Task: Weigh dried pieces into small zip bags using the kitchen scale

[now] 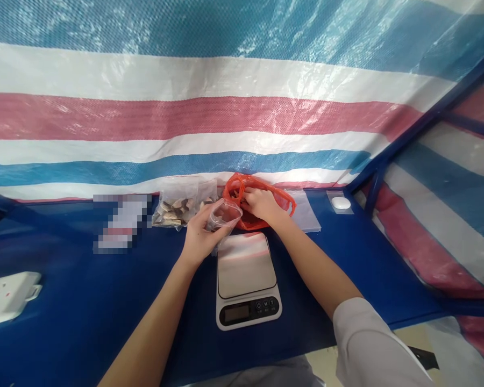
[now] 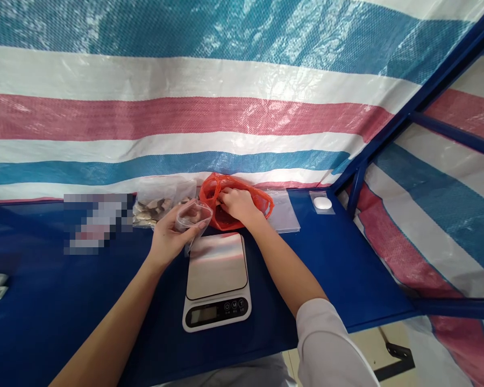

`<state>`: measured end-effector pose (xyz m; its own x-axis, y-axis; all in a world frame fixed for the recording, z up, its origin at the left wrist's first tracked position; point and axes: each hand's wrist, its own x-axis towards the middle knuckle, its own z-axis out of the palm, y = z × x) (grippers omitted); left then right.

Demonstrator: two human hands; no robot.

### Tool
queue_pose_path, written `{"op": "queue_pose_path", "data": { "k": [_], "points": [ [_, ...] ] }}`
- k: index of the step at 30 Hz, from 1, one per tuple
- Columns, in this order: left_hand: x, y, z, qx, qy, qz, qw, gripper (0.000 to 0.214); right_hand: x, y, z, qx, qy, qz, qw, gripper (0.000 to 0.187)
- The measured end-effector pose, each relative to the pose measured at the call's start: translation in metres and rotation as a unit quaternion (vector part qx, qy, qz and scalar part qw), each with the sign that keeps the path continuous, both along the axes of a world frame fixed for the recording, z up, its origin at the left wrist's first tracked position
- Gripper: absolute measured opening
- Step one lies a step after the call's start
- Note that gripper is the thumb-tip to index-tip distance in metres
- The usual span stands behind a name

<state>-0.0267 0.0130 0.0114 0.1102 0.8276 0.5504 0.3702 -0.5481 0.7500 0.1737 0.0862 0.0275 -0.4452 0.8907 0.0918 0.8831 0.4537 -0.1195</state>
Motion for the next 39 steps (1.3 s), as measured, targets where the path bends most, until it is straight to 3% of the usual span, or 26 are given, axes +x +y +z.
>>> {"op": "queue_pose_path", "data": {
  "k": [9, 18, 24, 32, 39],
  "points": [
    [0.001, 0.0, 0.0, 0.006, -0.006, 0.0, 1.0, 0.049, -0.003, -0.003, 0.004, -0.012, 0.016, -0.011, 1.0, 0.038],
    [0.002, -0.002, 0.003, -0.009, -0.015, 0.005, 1.0, 0.048, 0.016, -0.015, 0.0, -0.029, 0.079, -0.04, 0.996, 0.036],
    [0.003, -0.003, 0.003, -0.014, -0.014, 0.004, 1.0, 0.047, 0.021, -0.022, -0.004, -0.052, 0.052, -0.052, 0.996, 0.038],
    [0.003, -0.003, 0.003, -0.013, -0.016, 0.005, 1.0, 0.049, 0.016, -0.022, -0.004, -0.023, 0.013, -0.032, 0.999, 0.03],
    [0.003, -0.003, 0.003, -0.018, -0.011, 0.005, 1.0, 0.048, 0.029, -0.02, 0.007, -0.046, 0.1, -0.024, 0.994, 0.024]
  ]
}}
